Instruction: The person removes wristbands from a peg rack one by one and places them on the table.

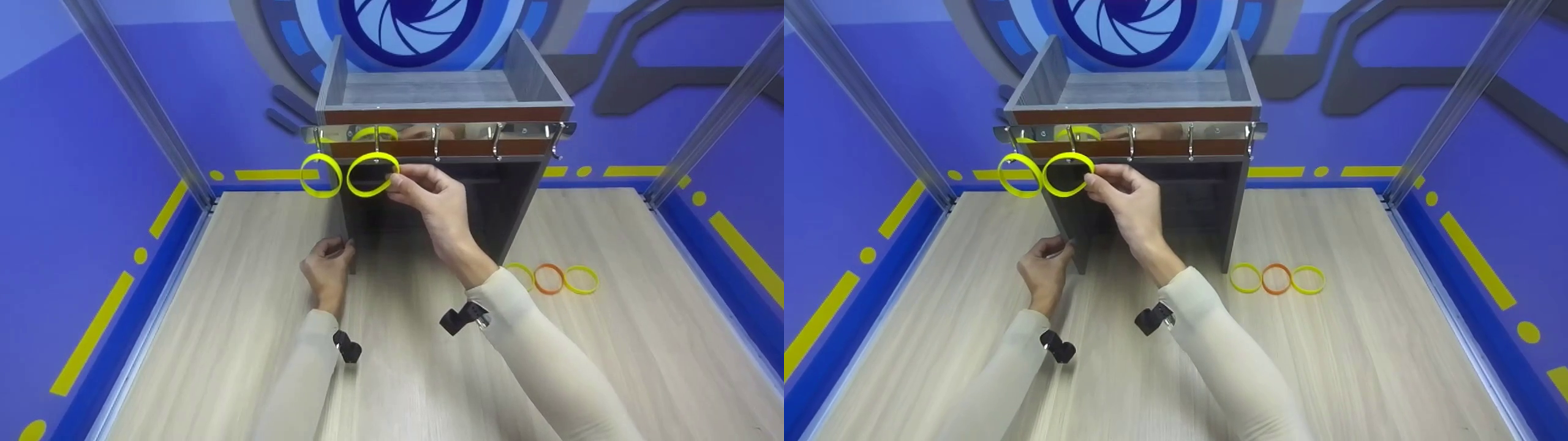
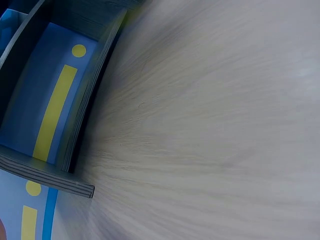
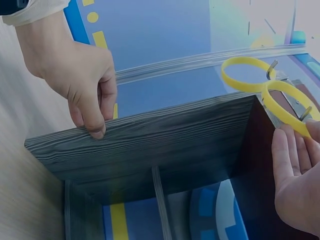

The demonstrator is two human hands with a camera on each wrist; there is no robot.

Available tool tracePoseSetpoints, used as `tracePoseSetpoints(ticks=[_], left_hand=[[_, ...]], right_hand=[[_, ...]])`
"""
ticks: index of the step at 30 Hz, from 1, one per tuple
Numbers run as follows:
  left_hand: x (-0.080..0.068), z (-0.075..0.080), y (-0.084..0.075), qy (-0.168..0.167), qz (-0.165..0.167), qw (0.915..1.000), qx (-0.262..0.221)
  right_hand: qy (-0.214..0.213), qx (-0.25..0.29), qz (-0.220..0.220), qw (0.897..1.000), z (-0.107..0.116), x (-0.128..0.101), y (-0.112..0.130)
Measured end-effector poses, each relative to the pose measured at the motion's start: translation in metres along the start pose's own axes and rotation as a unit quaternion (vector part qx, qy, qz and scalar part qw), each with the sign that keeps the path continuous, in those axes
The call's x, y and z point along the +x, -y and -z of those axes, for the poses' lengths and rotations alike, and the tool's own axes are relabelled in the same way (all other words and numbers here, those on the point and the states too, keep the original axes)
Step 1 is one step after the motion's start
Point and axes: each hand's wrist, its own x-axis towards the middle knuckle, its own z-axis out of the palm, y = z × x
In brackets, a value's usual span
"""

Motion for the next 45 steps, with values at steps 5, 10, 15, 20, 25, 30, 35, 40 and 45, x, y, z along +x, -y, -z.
tracePoseSetpoints(ticks=[5, 10, 15, 20, 25, 30, 35, 40, 45], left_hand=[[0.000, 0.000, 0.001, 0.002, -0.002, 1.0000, 0.001], [0.000, 0.001, 0.001, 0.001, -0.009, 0.9999, 0.007], [0.000, 0.001, 0.002, -0.001, -0.018, 0.9997, 0.016], [0.000, 0.001, 0.002, -0.001, -0.019, 0.9995, 0.024], [-0.001, 0.002, 0.000, 0.000, -0.004, 0.9997, 0.022], [0.000, 0.001, 0.000, 0.002, 0.005, 0.9999, 0.017], [0.000, 0.000, 0.001, 0.003, 0.005, 0.9999, 0.016], [0.000, 0.001, 0.000, 0.007, 0.004, 0.9998, 0.020], [0.000, 0.000, -0.002, 0.005, 0.013, 0.9999, 0.010]], right_hand=[[0.001, 0.002, 0.002, 1.000, 0.001, -0.002, 0.004], [0.010, -0.006, 0.006, 1.000, 0.002, -0.006, 0.009], [0.016, -0.016, 0.008, 1.000, 0.007, -0.012, 0.013], [0.018, -0.021, 0.004, 1.000, 0.016, -0.018, 0.012], [0.015, -0.022, 0.003, 1.000, 0.026, -0.024, 0.012], [0.005, -0.011, -0.006, 1.000, 0.035, -0.028, 0.010], [-0.012, -0.005, -0.026, 1.000, 0.044, -0.033, 0.006], [-0.034, -0.005, -0.038, 0.999, 0.057, -0.040, 0.002], [-0.055, -0.012, -0.053, 0.997, 0.070, -0.047, -0.003]])
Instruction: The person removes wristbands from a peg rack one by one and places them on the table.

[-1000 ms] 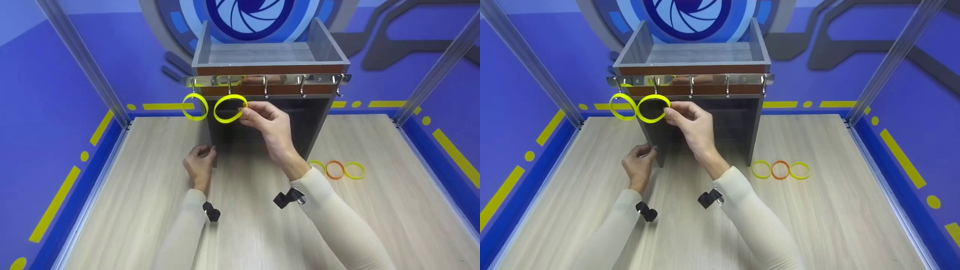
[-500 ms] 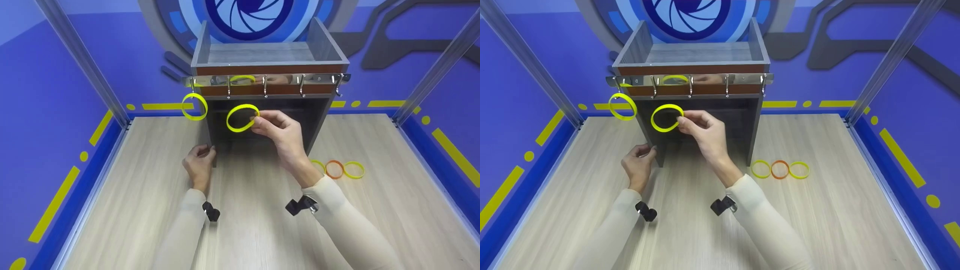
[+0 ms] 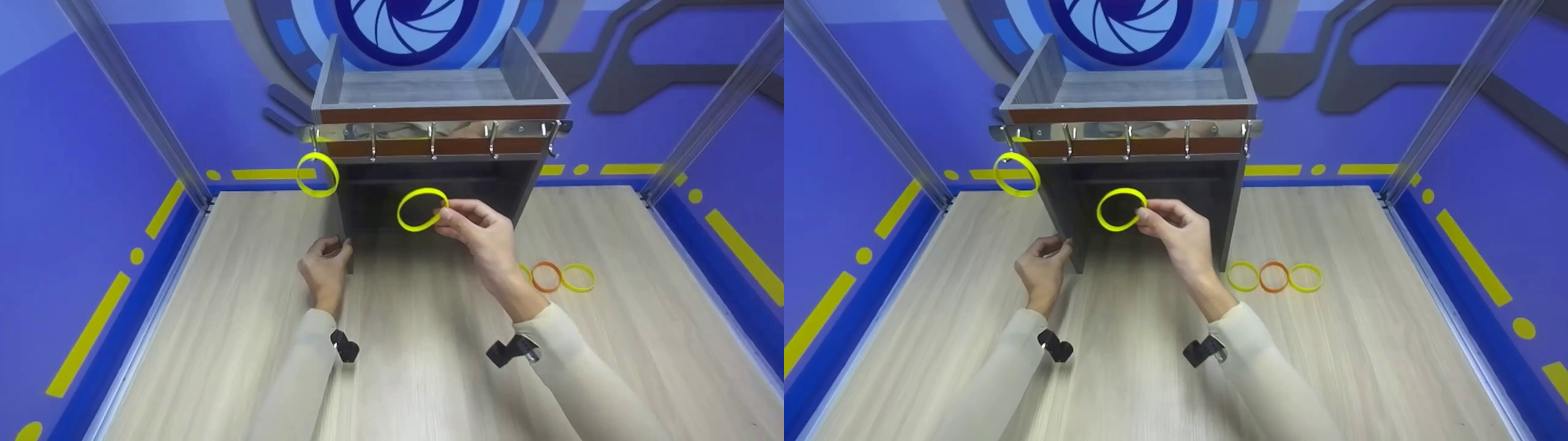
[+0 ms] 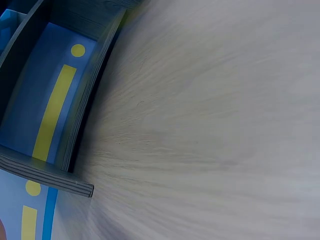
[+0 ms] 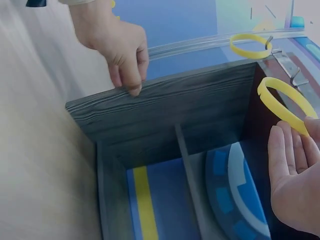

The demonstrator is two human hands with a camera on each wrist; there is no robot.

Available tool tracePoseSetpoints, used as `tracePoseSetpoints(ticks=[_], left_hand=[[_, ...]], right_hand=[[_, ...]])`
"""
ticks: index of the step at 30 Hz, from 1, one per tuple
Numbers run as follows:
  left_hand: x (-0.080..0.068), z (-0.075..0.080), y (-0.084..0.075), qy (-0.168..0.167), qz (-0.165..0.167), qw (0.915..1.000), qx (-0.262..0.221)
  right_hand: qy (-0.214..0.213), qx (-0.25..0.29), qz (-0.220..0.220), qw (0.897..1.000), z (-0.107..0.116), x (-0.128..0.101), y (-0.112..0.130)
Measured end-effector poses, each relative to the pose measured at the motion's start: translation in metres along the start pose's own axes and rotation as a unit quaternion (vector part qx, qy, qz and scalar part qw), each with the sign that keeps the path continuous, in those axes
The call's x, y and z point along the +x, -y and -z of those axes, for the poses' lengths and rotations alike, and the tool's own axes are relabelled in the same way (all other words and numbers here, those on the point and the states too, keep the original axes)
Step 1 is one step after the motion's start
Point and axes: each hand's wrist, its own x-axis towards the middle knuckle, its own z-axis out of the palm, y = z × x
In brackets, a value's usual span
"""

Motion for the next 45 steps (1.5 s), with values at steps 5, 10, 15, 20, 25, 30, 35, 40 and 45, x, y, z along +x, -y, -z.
tracePoseSetpoints(ticks=[5, 10, 15, 20, 25, 30, 35, 40, 45], left_hand=[[0.000, 0.000, 0.001, 0.000, 0.001, 1.0000, 0.002], [0.000, 0.000, 0.001, 0.004, 0.008, 1.0000, -0.004], [0.000, 0.001, 0.002, 0.005, 0.012, 0.9999, -0.009], [0.000, 0.001, 0.002, 0.008, 0.007, 0.9999, -0.009], [0.000, 0.001, 0.002, 0.008, 0.005, 0.9998, -0.018], [0.000, 0.000, 0.003, 0.005, 0.006, 0.9998, -0.016], [0.000, 0.000, 0.003, 0.006, 0.002, 0.9998, -0.019], [-0.001, 0.000, 0.003, 0.001, -0.007, 0.9998, -0.019], [-0.001, 0.000, 0.003, 0.002, -0.005, 1.0000, -0.007]], right_hand=[[-0.023, -0.003, -0.021, 1.000, 0.015, -0.005, -0.006], [-0.045, 0.010, -0.047, 0.998, 0.031, -0.011, -0.013], [-0.059, -0.002, -0.068, 0.996, 0.049, -0.017, -0.018], [-0.076, -0.010, -0.092, 0.993, 0.066, -0.024, -0.022], [-0.092, -0.013, -0.114, 0.989, 0.081, -0.031, -0.027], [-0.094, -0.023, -0.118, 0.988, 0.097, -0.037, -0.035], [-0.113, -0.030, -0.128, 0.985, 0.113, -0.042, -0.038], [-0.131, -0.029, -0.138, 0.981, 0.128, -0.046, -0.041], [-0.145, -0.021, -0.138, 0.979, 0.145, -0.052, -0.044]])
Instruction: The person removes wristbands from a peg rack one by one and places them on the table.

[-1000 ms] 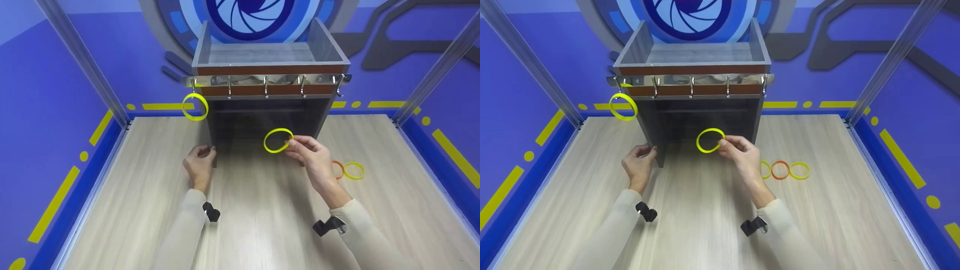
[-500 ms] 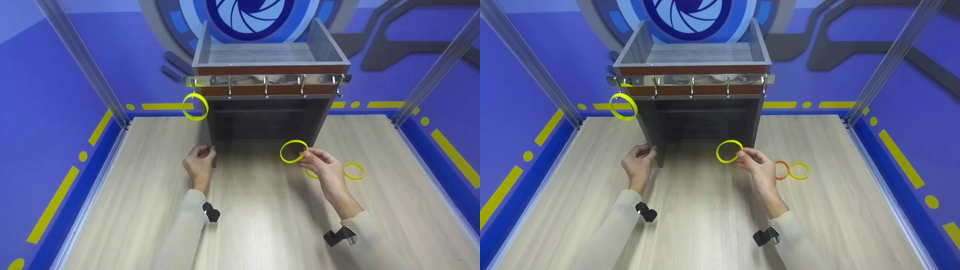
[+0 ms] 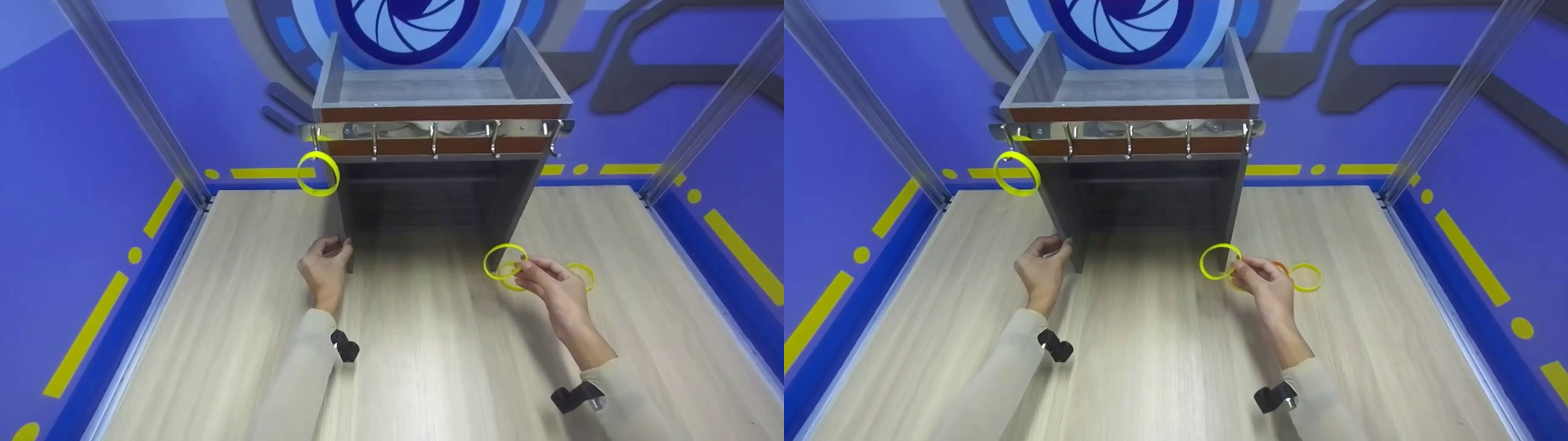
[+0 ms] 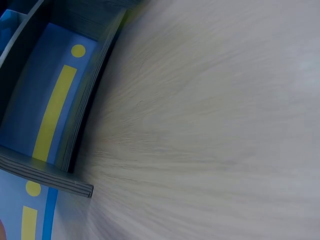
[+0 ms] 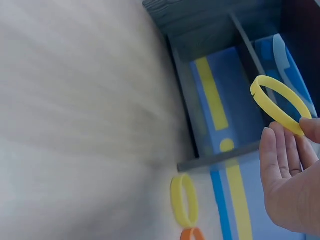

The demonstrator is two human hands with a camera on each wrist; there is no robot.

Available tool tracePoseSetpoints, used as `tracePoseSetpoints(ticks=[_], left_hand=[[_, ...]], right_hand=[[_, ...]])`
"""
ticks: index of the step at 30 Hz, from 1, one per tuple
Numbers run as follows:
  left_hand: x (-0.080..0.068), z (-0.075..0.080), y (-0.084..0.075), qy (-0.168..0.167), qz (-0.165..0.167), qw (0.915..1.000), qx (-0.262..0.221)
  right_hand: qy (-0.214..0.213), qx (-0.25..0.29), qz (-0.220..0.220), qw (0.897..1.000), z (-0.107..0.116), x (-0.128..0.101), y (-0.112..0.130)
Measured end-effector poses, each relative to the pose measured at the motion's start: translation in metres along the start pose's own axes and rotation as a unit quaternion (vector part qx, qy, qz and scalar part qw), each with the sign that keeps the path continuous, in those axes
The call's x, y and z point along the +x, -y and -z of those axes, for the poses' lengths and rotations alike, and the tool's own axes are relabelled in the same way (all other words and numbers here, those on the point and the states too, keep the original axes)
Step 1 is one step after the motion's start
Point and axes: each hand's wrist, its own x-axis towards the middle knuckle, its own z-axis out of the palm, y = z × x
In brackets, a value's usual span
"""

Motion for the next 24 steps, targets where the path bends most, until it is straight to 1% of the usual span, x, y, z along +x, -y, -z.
tracePoseSetpoints(ticks=[5, 9, 14, 21, 24], left_hand=[[0.000, 0.001, -0.002, 0.001, 0.016, 0.9998, 0.008], [-0.001, 0.001, -0.004, 0.005, 0.031, 0.9995, 0.008], [-0.001, 0.001, -0.004, 0.002, 0.029, 0.9996, 0.006], [-0.001, 0.000, -0.003, 0.000, 0.023, 0.9997, 0.005], [-0.001, 0.000, -0.002, 0.001, 0.021, 0.9998, 0.003]], right_hand=[[-0.005, -0.011, -0.001, 1.000, 0.018, -0.001, -0.002], [-0.008, -0.009, -0.011, 1.000, 0.030, -0.001, -0.004], [-0.017, -0.001, -0.031, 0.999, 0.042, -0.002, -0.006], [-0.011, -0.015, -0.028, 0.999, 0.057, -0.004, -0.011], [-0.008, -0.026, -0.034, 0.999, 0.063, -0.004, -0.014]])
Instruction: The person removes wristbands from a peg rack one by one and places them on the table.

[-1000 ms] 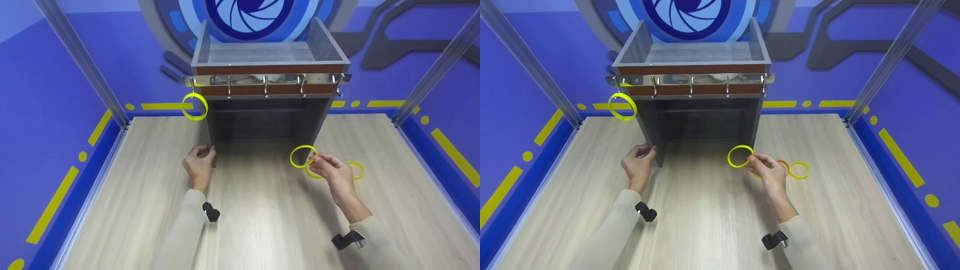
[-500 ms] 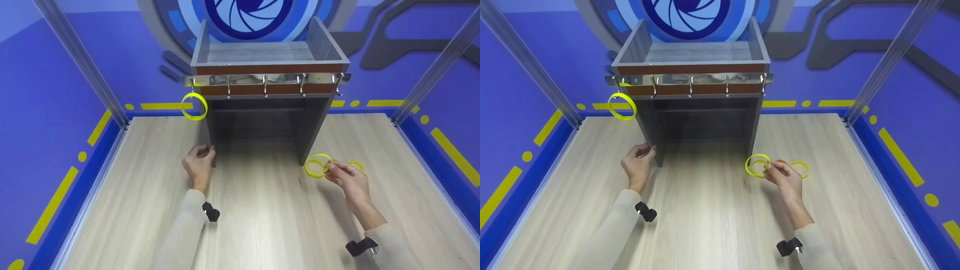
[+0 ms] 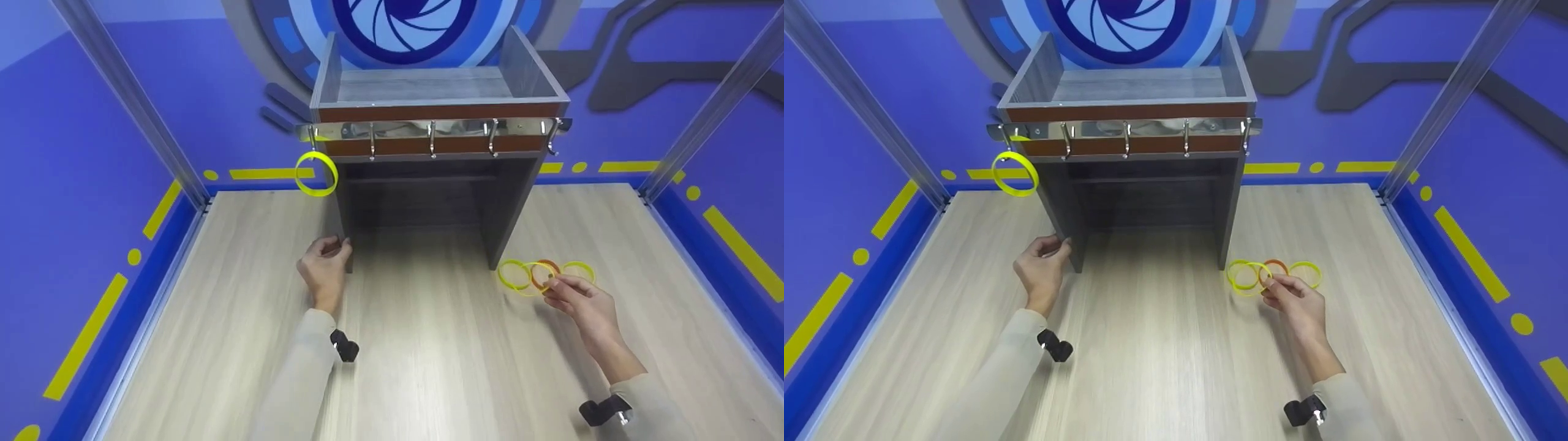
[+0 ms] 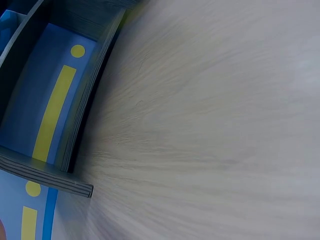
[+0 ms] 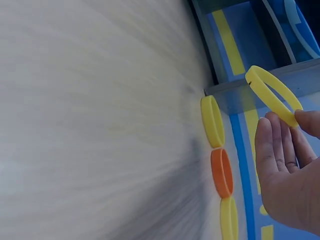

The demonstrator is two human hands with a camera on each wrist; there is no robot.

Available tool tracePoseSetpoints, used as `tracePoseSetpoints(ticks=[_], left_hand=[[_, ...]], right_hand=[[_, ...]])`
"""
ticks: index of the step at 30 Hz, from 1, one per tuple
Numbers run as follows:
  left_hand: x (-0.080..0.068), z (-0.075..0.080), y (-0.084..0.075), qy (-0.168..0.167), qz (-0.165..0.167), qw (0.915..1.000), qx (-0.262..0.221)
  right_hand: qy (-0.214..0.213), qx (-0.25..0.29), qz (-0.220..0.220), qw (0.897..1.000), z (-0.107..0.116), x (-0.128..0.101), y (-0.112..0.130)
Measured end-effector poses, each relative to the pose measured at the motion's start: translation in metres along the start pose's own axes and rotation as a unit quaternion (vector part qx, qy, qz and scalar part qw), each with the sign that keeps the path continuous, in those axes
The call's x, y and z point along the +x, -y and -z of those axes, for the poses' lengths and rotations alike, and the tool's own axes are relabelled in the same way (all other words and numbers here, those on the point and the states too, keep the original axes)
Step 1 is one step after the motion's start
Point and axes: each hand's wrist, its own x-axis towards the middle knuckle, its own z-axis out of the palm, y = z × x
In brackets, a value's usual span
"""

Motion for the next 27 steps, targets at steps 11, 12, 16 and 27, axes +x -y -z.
tracePoseSetpoints(ticks=[11, 12, 16, 27], left_hand=[[-0.001, 0.001, -0.001, 0.014, 0.014, 0.9998, 0.000], [-0.001, 0.001, -0.001, 0.015, 0.015, 0.9998, 0.000], [-0.001, 0.001, -0.001, 0.016, 0.018, 0.9997, 0.000], [0.000, 0.000, 0.000, 0.009, 0.012, 0.9999, -0.004]], right_hand=[[-0.002, -0.075, -0.033, 0.997, 0.015, 0.002, -0.012], [0.000, -0.076, -0.035, 0.997, 0.015, 0.002, -0.013], [0.001, -0.069, -0.045, 0.997, 0.016, 0.003, -0.016], [0.022, -0.101, -0.069, 0.992, 0.021, 0.008, -0.023]])
